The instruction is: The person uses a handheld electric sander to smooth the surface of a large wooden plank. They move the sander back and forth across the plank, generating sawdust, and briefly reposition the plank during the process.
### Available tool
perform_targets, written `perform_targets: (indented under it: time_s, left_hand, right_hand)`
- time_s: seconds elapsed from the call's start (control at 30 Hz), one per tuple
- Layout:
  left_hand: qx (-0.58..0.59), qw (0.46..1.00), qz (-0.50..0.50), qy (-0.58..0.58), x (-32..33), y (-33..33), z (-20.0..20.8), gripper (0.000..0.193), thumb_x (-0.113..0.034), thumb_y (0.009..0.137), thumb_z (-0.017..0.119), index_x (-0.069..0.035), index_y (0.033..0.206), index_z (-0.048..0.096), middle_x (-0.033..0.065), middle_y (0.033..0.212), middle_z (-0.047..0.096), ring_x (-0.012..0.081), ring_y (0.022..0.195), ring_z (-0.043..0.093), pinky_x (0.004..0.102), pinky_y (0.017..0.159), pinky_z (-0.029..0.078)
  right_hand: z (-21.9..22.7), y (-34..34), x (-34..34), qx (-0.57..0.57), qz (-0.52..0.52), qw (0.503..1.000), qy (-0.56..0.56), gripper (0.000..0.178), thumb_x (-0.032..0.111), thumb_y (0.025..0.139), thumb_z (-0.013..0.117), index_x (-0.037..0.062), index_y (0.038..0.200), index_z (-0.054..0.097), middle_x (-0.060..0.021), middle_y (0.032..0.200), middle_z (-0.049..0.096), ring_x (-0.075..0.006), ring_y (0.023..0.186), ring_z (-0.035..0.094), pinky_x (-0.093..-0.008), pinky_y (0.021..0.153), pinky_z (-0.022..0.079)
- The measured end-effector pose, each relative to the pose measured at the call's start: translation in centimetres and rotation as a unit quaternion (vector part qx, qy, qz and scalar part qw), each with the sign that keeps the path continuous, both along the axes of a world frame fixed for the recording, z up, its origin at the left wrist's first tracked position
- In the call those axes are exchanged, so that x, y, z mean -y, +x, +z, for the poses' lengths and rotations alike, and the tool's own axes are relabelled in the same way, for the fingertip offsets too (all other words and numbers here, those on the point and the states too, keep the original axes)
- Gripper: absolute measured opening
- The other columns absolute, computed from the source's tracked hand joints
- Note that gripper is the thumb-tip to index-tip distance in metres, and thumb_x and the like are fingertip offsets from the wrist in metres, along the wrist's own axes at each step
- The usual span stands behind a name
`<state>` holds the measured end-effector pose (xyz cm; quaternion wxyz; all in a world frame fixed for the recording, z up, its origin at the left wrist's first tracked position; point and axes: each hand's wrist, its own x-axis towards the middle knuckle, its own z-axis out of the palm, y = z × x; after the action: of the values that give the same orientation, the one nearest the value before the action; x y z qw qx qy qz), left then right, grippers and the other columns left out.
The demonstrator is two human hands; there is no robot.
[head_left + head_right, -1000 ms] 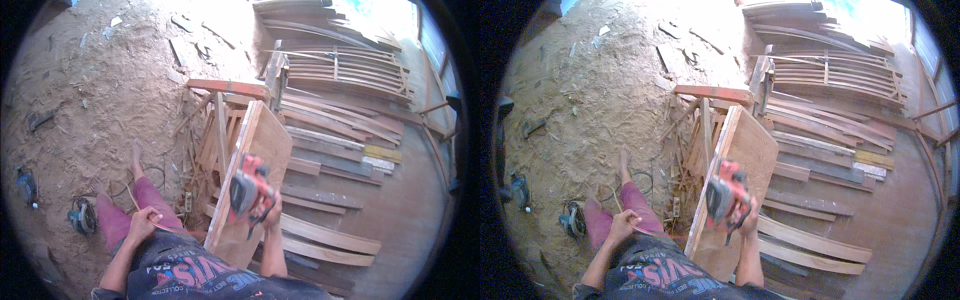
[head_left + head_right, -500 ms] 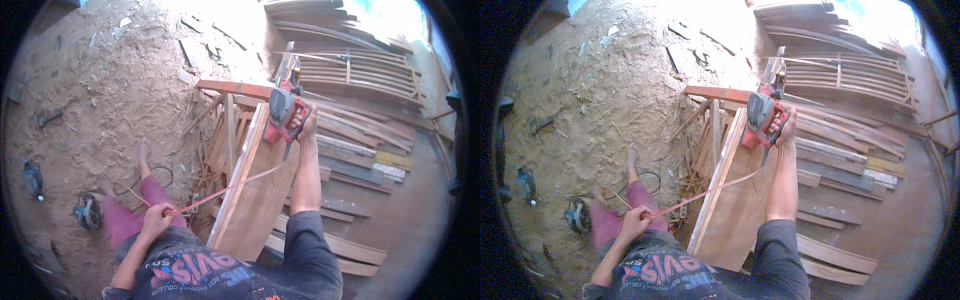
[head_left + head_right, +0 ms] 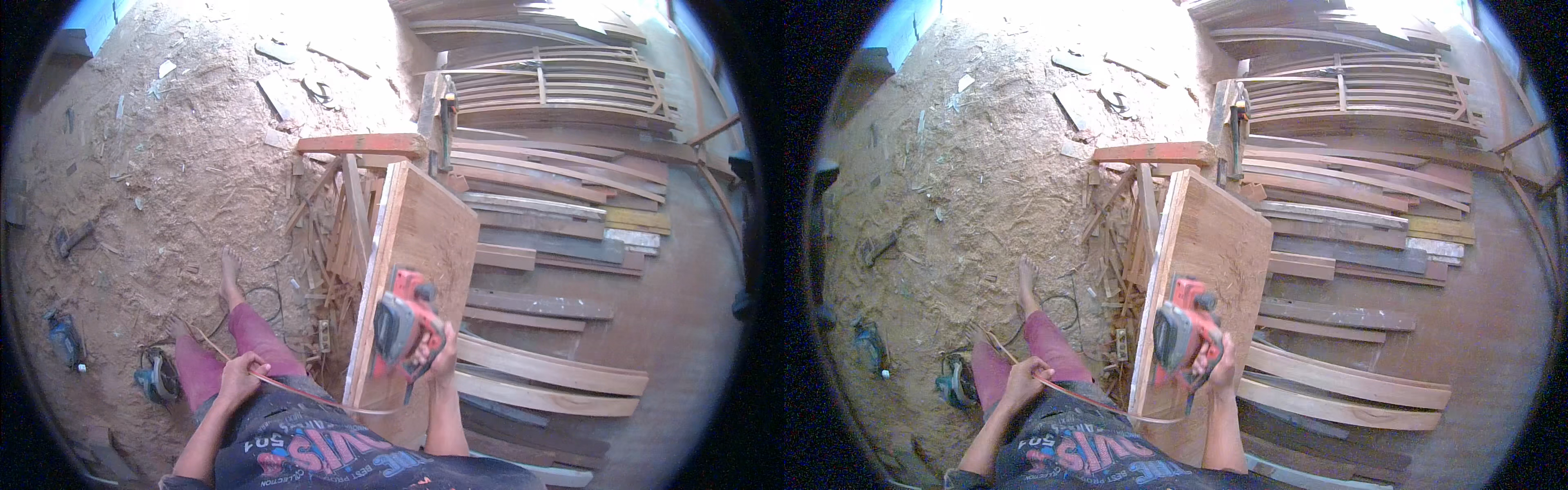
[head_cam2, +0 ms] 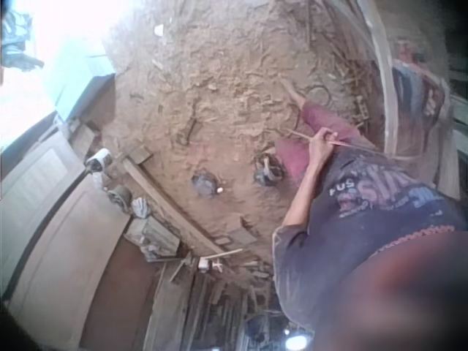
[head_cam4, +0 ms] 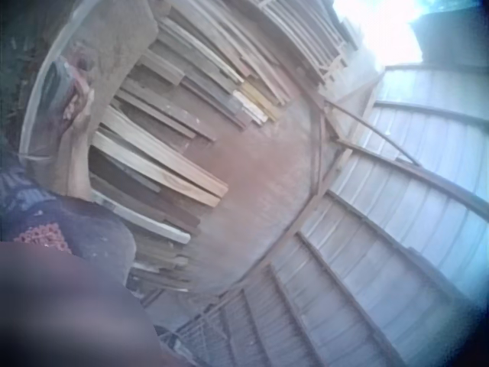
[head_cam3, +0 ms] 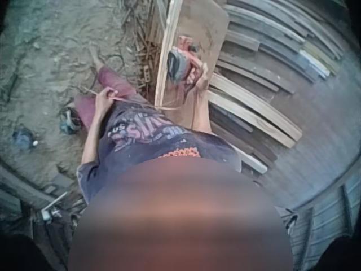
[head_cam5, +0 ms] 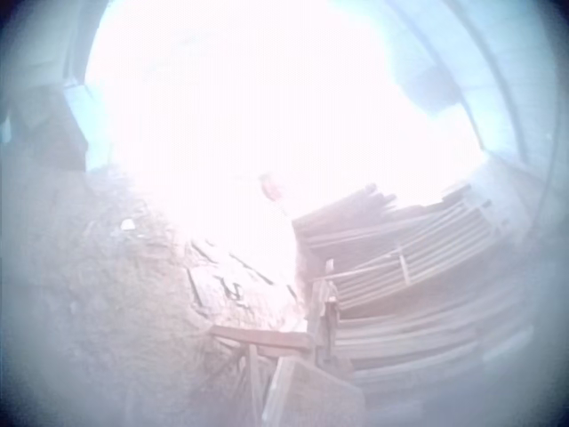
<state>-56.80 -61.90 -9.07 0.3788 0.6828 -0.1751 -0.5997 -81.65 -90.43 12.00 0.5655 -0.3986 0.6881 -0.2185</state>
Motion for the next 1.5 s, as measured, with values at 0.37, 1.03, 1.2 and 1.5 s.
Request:
perform_targets:
  time_s: [0.37, 1.03, 1.2, 1.5]
  left_hand:
    - [0.006, 0.999, 0.023, -0.047, 4.9, -2.1, 1.9, 0.015, -0.016, 0.089, 0.081, -0.004, 0.092, 0.073, 0.0074, 0.07, 0.068, 0.0091, 0.065, 0.061, 0.0313, 0.061, 0.05]
    - [-0.007, 0.986, -0.093, -0.141, -12.8, -2.7, -11.3, 0.019, -0.022, 0.083, 0.082, -0.007, 0.089, 0.072, 0.0139, 0.074, 0.067, 0.032, 0.073, 0.068, 0.0445, 0.068, 0.053]
    - [-0.03, 0.984, -0.092, -0.149, -13.8, -3.6, -11.8, 0.022, -0.025, 0.082, 0.083, -0.007, 0.088, 0.072, 0.0154, 0.076, 0.068, 0.0337, 0.075, 0.069, 0.045, 0.07, 0.054]
    - [-0.013, 0.988, -0.044, -0.149, -13.4, -4.0, -12.7, 0.021, -0.026, 0.082, 0.083, -0.007, 0.087, 0.073, 0.0157, 0.075, 0.071, 0.0339, 0.073, 0.071, 0.0462, 0.067, 0.054]
  right_hand:
    - [-3.0, 11.4, 31.8, 0.054, 0.061, 0.995, -0.052, 0.061, 0.071, 0.101, 0.039, 0.0143, 0.087, 0.058, 0.0099, 0.052, 0.039, -0.0079, 0.038, 0.038, -0.0265, 0.038, 0.032]
    - [3.2, -4.5, -16.6, 0.019, -0.036, 0.999, 0.021, 0.071, 0.07, 0.103, 0.033, 0.0078, 0.082, 0.059, -0.0107, 0.067, 0.062, -0.0177, 0.041, 0.049, -0.0375, 0.043, 0.043]
    - [3.0, -5.4, -18.4, 0.0, -0.038, 0.999, 0.012, 0.067, 0.067, 0.104, 0.035, 0.0079, 0.08, 0.057, -0.0075, 0.063, 0.057, -0.0174, 0.041, 0.048, -0.0365, 0.045, 0.043]
    - [1.9, -2.0, -12.6, -0.03, -0.004, 0.999, -0.022, 0.066, 0.069, 0.101, 0.039, 0.01, 0.076, 0.056, -0.0024, 0.06, 0.052, -0.0136, 0.04, 0.046, -0.0302, 0.04, 0.042]
